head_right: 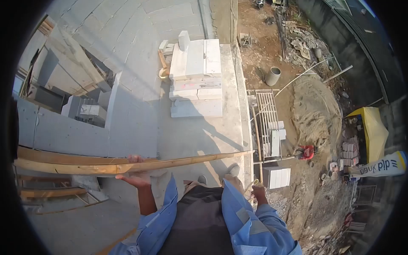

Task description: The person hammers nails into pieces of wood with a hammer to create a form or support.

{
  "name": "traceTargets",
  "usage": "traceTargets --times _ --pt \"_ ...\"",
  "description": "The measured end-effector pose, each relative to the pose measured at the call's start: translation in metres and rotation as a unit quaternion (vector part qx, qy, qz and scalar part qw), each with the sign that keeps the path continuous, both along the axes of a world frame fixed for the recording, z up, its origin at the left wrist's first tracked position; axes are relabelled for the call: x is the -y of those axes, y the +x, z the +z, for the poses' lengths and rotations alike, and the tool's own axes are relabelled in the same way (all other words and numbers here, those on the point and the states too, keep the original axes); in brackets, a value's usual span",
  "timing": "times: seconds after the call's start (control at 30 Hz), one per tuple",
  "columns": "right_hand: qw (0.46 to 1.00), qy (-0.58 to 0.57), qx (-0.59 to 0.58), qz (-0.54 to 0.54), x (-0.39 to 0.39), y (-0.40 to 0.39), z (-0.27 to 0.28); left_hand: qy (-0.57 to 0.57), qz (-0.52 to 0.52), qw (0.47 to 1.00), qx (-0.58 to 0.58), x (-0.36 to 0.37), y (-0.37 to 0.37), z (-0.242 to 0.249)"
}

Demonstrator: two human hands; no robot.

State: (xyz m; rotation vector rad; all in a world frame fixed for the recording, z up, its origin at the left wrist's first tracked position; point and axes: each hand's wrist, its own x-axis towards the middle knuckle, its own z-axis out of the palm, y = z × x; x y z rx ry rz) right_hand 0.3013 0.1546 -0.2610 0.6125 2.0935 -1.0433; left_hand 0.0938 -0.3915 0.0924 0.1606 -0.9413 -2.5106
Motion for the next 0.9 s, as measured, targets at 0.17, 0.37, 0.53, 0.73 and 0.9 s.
traceTargets --times 0.17,0.37,0.53,0.73,0.9 --pt "0.958 0.199 -0.078 -0.189 -0.007 -0.087 0.125 -0.279 0.225 0.899 0.252 -0.004 -0.023 0.008" --pt "0.847 0.442 -0.006 -0.296 -0.154 -0.127 0.245 -0.328 0.259 0.853 0.313 -0.007 -0.028 0.019" --pt "0.762 0.576 -0.072 -0.286 -0.244 -0.154 0.320 -0.333 0.261 0.858 0.291 0.017 -0.024 0.010" --pt "0.912 0.284 -0.257 -0.148 -0.229 -0.161 0.249 -0.327 0.269 0.876 0.231 0.005 -0.015 0.006" --pt "0.995 0.058 -0.078 -0.022 -0.080 -0.103 0.146 -0.264 0.310 0.884 0.229 -0.004 -0.011 0.000"
